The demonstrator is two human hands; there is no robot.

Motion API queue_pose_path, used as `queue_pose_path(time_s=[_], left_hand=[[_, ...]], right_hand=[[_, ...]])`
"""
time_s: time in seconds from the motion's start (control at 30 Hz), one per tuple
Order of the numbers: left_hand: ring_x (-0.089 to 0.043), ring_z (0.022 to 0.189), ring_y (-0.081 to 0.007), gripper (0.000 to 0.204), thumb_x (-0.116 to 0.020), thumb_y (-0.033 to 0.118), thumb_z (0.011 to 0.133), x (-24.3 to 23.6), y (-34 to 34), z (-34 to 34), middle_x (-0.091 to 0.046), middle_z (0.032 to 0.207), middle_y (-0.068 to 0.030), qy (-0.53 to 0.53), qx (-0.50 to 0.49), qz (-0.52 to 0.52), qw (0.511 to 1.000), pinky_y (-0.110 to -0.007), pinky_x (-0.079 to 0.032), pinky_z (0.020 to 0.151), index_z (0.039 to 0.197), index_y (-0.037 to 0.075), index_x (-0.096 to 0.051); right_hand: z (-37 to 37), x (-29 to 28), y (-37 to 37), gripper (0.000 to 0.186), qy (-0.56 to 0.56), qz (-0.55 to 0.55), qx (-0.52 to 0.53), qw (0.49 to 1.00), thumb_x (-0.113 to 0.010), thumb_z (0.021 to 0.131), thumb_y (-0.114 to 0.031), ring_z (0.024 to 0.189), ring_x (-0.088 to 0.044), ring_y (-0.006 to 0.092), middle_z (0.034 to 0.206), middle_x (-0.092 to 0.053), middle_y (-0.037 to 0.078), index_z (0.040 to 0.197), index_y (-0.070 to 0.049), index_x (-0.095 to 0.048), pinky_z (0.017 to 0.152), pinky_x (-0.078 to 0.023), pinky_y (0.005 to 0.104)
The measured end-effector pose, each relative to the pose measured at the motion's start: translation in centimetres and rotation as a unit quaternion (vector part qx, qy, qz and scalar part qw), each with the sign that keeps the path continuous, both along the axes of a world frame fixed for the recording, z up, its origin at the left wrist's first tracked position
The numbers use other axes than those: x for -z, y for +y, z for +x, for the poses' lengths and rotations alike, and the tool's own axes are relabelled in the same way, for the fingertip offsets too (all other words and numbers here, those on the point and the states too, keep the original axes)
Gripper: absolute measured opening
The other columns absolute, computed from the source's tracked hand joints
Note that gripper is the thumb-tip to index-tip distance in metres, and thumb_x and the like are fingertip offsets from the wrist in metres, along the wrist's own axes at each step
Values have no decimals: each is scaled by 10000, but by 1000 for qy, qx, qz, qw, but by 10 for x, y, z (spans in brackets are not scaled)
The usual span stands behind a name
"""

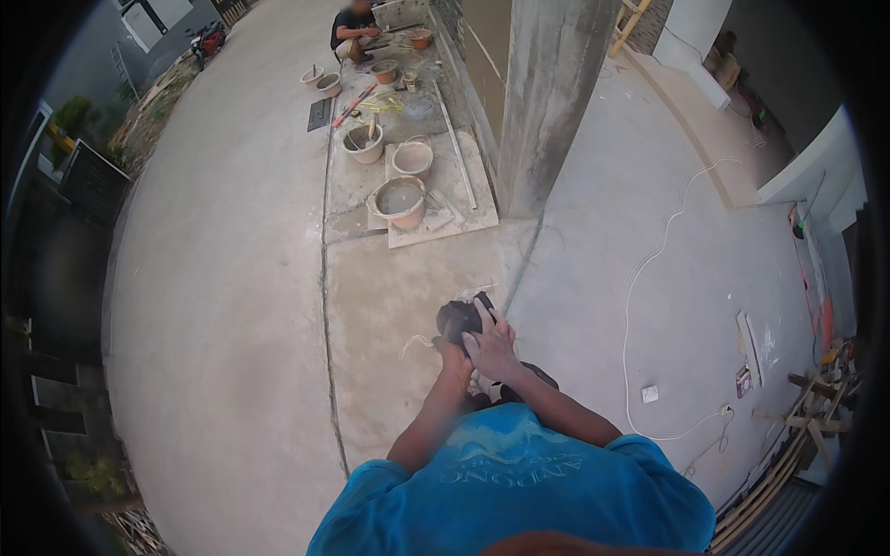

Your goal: The person uses an angle grinder to cut a sheet of stone tiles on the floor. After cutting, the person stands, carries the cut tiles to a wall, and places them onto the wall surface.

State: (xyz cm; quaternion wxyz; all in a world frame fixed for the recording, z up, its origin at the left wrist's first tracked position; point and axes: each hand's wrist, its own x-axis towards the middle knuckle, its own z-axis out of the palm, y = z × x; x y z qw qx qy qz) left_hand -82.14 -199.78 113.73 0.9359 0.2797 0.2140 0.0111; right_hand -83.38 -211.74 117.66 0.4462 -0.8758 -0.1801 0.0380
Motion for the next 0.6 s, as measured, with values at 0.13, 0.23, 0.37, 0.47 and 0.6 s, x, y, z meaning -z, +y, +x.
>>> queue_pose_path(time_s=[0.13,0.23,0.37,0.47,0.6], left_hand=[[-649,1142,-259,365,-638,288,1025,-26,72,97,-647,1254,-117,7,-128,122,984,-393,-548,958,1318,76,-585],[-656,1105,-233,360,-637,282,1030,-58,87,167,-663,1208,-109,-2,-184,196,963,-378,-546,933,1298,48,-585],[-714,999,-270,398,-601,320,1044,-71,148,257,-677,1203,-129,64,-264,276,922,-422,-622,816,1313,27,-590],[-702,1027,-268,422,-587,365,1044,-88,201,308,-677,1206,-121,74,-163,163,970,-399,-598,845,1345,70,-583],[-631,1172,-226,395,-593,341,1040,-168,174,382,-661,1232,-60,-31,-45,89,995,-316,-512,1018,1374,130,-572]], right_hand=[[103,-25,83,351,40,61,16,997,-626,973,-377,1430,-324,394,1618,-371,132,1018,-93,-827,1191,-223,554],[181,-22,104,279,45,137,25,989,-710,924,-334,1382,-395,391,1538,-484,130,961,-82,-826,1153,-312,516],[288,-77,83,303,149,155,-68,974,-759,896,-350,1319,-492,358,1485,-546,142,1023,-77,-793,1123,-379,482],[372,-96,71,385,246,235,-119,933,-753,902,-368,1310,-518,346,1504,-538,149,1177,-101,-720,1157,-364,457],[473,-134,91,511,51,118,-115,985,-622,991,-372,1398,-471,347,1527,-496,181,1407,-85,-553,1187,-332,474]])
